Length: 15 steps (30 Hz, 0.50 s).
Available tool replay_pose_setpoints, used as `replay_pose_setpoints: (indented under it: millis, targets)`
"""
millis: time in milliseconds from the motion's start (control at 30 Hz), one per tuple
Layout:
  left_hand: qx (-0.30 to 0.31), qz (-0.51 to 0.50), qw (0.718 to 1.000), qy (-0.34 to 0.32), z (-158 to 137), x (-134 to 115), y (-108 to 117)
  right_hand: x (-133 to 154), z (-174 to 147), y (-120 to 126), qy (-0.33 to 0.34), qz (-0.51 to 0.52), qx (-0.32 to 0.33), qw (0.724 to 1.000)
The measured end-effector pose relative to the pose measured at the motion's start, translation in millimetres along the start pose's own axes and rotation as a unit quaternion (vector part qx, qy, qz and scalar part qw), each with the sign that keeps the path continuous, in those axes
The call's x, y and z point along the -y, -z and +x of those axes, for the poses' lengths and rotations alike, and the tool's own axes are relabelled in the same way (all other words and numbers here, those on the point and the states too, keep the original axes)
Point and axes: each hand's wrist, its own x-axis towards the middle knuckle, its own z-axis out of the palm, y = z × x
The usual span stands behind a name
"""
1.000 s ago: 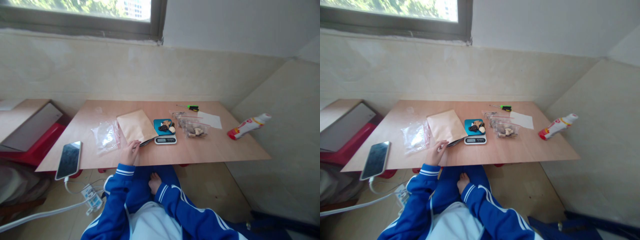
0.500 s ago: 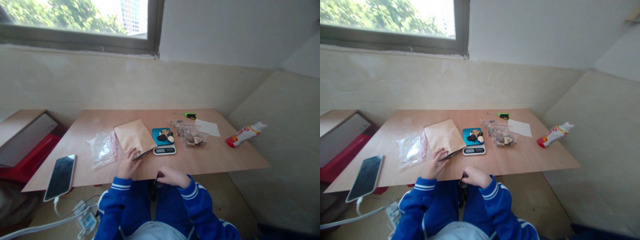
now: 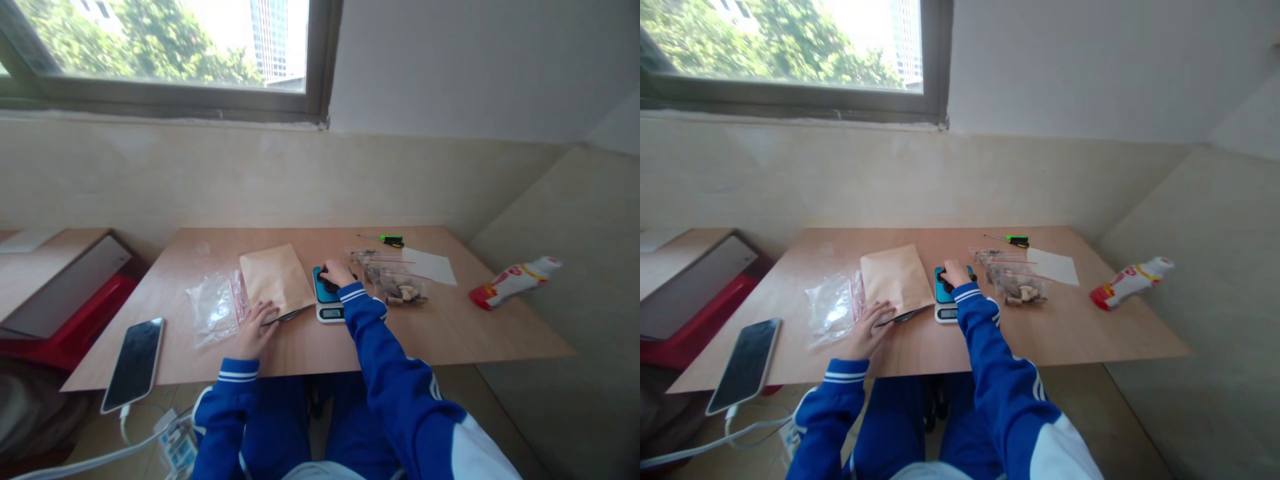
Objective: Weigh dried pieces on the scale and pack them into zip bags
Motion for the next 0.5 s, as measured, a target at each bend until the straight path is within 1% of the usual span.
replay_pose_setpoints:
  millis: [67,167,233,267,300,333,367,433,500]
  targets:
    - [-0.031,0.002,1.000,0.008,-6,7,8,-1,-10,1,-0.003,-0.015,-0.021,1.000]
    - [-0.102,0.046,0.991,0.068,-22,26,19,-7,-38,13,-0.001,-0.019,-0.065,0.998]
    - [-0.112,0.082,0.983,0.123,-34,39,25,-13,-65,19,0.022,0.026,-0.114,0.993]
    - [-0.105,0.094,0.978,0.155,-38,45,27,-15,-80,20,0.038,0.066,-0.142,0.987]
    - [-0.097,0.101,0.972,0.188,-42,50,29,-17,-97,20,0.052,0.112,-0.156,0.980]
    - [-0.090,0.104,0.967,0.213,-44,54,31,-18,-114,18,0.056,0.155,-0.158,0.974]
    - [-0.086,0.105,0.964,0.230,-45,57,33,-17,-130,14,0.052,0.190,-0.139,0.971]
    - [-0.083,0.105,0.959,0.248,-44,60,37,-12,-160,6,0.034,0.234,-0.085,0.968]
    - [-0.078,0.105,0.957,0.257,-39,63,43,-2,-182,-2,0.016,0.252,-0.040,0.967]
